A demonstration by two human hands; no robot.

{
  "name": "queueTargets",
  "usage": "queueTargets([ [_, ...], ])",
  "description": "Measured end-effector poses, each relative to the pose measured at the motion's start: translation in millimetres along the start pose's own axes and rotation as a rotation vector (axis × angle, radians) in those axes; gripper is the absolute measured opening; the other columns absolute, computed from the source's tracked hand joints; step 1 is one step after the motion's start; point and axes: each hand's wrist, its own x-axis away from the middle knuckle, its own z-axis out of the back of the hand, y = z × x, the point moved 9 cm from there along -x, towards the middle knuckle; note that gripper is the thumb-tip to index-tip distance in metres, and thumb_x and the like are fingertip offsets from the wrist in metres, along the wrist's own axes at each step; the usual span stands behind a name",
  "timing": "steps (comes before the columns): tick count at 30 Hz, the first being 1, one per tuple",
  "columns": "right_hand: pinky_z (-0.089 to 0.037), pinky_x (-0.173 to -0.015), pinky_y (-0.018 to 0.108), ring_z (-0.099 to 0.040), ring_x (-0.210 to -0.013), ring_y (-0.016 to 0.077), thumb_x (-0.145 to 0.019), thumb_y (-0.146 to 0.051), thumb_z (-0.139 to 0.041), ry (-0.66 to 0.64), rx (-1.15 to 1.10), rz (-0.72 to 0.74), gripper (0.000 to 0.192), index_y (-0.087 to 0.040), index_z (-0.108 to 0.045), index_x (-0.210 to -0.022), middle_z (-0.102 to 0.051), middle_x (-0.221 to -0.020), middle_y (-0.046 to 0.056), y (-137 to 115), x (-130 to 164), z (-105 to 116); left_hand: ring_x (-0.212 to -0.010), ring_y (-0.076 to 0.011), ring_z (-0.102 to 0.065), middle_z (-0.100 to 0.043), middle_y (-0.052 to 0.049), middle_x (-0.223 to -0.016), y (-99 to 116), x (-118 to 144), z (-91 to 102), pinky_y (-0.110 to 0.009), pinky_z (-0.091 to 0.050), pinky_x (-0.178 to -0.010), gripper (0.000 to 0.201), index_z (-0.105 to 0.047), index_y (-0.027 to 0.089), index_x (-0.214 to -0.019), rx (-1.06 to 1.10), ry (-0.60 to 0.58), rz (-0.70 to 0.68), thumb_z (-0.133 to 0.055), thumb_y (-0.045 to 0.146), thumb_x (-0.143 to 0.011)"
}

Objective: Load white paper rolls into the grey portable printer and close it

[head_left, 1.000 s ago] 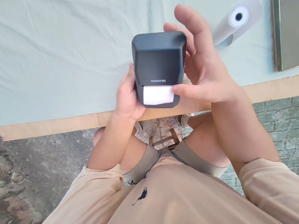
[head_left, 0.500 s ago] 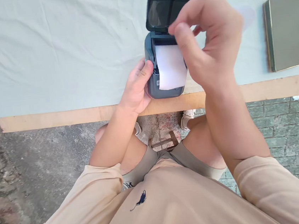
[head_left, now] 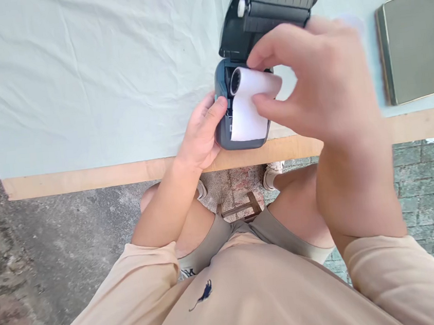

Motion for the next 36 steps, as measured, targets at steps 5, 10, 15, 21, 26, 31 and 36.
queueTargets([
  [5,-0.043,-0.065,0.034,-0.058,-0.086,0.0192,-0.069,-0.026,-0.052,0.369,-0.940,-0.188,0.036,-0.030,-0.057,-0.104,-0.056,-0.111,0.000,53,26,27,-0.129,-0.0200,-0.051,-0.069,0.000,-0.103,0,-3,4.2,-0.034,-0.049,-0.105,0.025,-0.062,0.019,-0.097,0.019,0.028,-0.004,-0.041,0.032,-0.097],
  [10,-0.039,-0.051,0.035,-0.055,-0.078,0.0228,-0.075,-0.047,-0.048,0.128,-1.222,-0.354,0.035,-0.036,-0.053,-0.108,-0.056,-0.109,0.007,93,39,-18,-0.127,-0.0223,-0.053,-0.069,-0.002,-0.106,3,-2,8.6,-0.035,-0.051,-0.103,0.033,-0.064,0.019,-0.098,0.079,0.124,-0.023,-0.040,0.041,-0.095],
  [15,-0.045,-0.066,0.036,-0.054,-0.090,0.0214,-0.066,-0.027,-0.068,0.439,-0.814,-0.129,0.043,-0.038,-0.056,-0.106,-0.052,-0.108,0.003,93,51,-1,-0.129,-0.0221,-0.051,-0.069,-0.004,-0.105,1,-1,10.6,-0.034,-0.049,-0.105,0.031,-0.064,0.018,-0.095,0.141,0.210,-0.002,-0.042,0.041,-0.094],
  [21,-0.046,-0.076,0.041,-0.053,-0.096,0.0258,-0.069,-0.019,-0.067,0.271,-0.256,-0.030,0.047,-0.032,-0.056,-0.113,-0.055,-0.101,0.009,82,51,-19,-0.129,-0.0192,-0.051,-0.069,-0.003,-0.103,4,-3,8.3,-0.031,-0.048,-0.105,0.036,-0.064,0.019,-0.100,0.029,0.190,-0.032,-0.035,0.042,-0.096],
  [26,-0.043,-0.063,0.035,-0.057,-0.079,0.0213,-0.067,-0.030,-0.068,0.376,-0.470,0.018,0.066,-0.035,-0.045,-0.129,-0.057,-0.089,0.003,90,57,-5,-0.128,-0.0202,-0.051,-0.070,-0.003,-0.098,5,-2,7.6,-0.034,-0.050,-0.103,0.030,-0.064,0.018,-0.096,0.038,0.178,-0.052,-0.041,0.039,-0.095],
  [31,-0.036,-0.070,0.037,-0.054,-0.097,0.0258,-0.062,-0.028,-0.068,0.704,-0.253,-0.043,0.055,-0.032,-0.054,-0.116,-0.055,-0.115,0.005,112,63,34,-0.131,-0.0214,-0.049,-0.071,-0.004,-0.099,5,-2,6.9,-0.033,-0.048,-0.105,0.026,-0.064,0.017,-0.094,0.048,0.182,-0.073,-0.048,0.037,-0.093],
  [36,-0.042,-0.079,0.036,-0.060,-0.090,0.0225,-0.059,-0.013,-0.068,0.493,-0.343,-0.156,0.062,-0.027,-0.050,-0.116,-0.064,-0.098,0.005,135,35,9,-0.133,-0.0223,-0.047,-0.070,-0.003,-0.108,2,-1,9.1,-0.036,-0.048,-0.107,0.023,-0.063,0.019,-0.094,0.113,0.233,-0.040,-0.048,0.037,-0.092],
])
